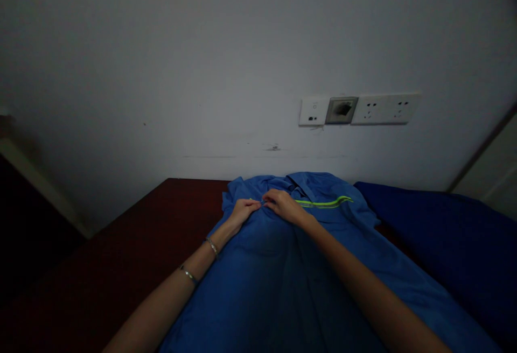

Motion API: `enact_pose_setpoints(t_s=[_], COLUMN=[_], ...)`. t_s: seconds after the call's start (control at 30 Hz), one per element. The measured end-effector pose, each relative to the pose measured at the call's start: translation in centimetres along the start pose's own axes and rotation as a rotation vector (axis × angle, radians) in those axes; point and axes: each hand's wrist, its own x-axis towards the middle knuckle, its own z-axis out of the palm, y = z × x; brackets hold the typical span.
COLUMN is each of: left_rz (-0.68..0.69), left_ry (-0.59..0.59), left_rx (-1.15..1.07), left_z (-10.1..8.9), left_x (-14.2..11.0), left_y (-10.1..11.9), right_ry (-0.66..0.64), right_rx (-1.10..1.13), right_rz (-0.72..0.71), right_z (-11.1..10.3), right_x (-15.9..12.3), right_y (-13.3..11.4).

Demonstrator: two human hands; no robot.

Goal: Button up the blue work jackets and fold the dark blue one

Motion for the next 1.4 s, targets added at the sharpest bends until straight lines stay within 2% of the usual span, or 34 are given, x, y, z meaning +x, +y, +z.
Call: enact_pose_setpoints(t_s=[0.3, 0.43, 0.53, 0.73, 0.83, 1.17, 1.4], left_rz=[0.048, 0.048, 0.070, 0.322, 0.394, 0.398, 0.395], left_ry=[0.024, 0.032, 0.037, 0.024, -0.006, 0.007, 0.019], left_rx=[0.061, 0.105, 0.184, 0.409, 0.528, 0.637, 0.638], left_z=[0.1, 0.1, 0.0, -0.2, -0.2, -0.3, -0.2], left_x=[0.1, 0.3, 0.3, 0.3, 0.3, 0.5, 0.6], left_y=[-0.5, -0.5, 0.0, 0.7, 0.6, 1.0, 0.9], right_ry=[-0.213, -0.257, -0.234, -0.174, -0.155, -0.093, -0.046], right_rx=[-0.236, -0.317, -0.324, -0.311, -0.305, -0.266, -0.236], right_rz=[0.064, 0.055, 0.035, 0.034, 0.017, 0.012, 0.021], right_z=[-0.8, -1.1, -1.3, -1.3, -1.1, -0.7, -0.5], right_x=[0.2, 0.2, 0.2, -0.1, -0.2, -0.4, -0.5], right_y=[-1.7, -2.0, -2.0, -1.6, -1.3, -1.0, -0.9])
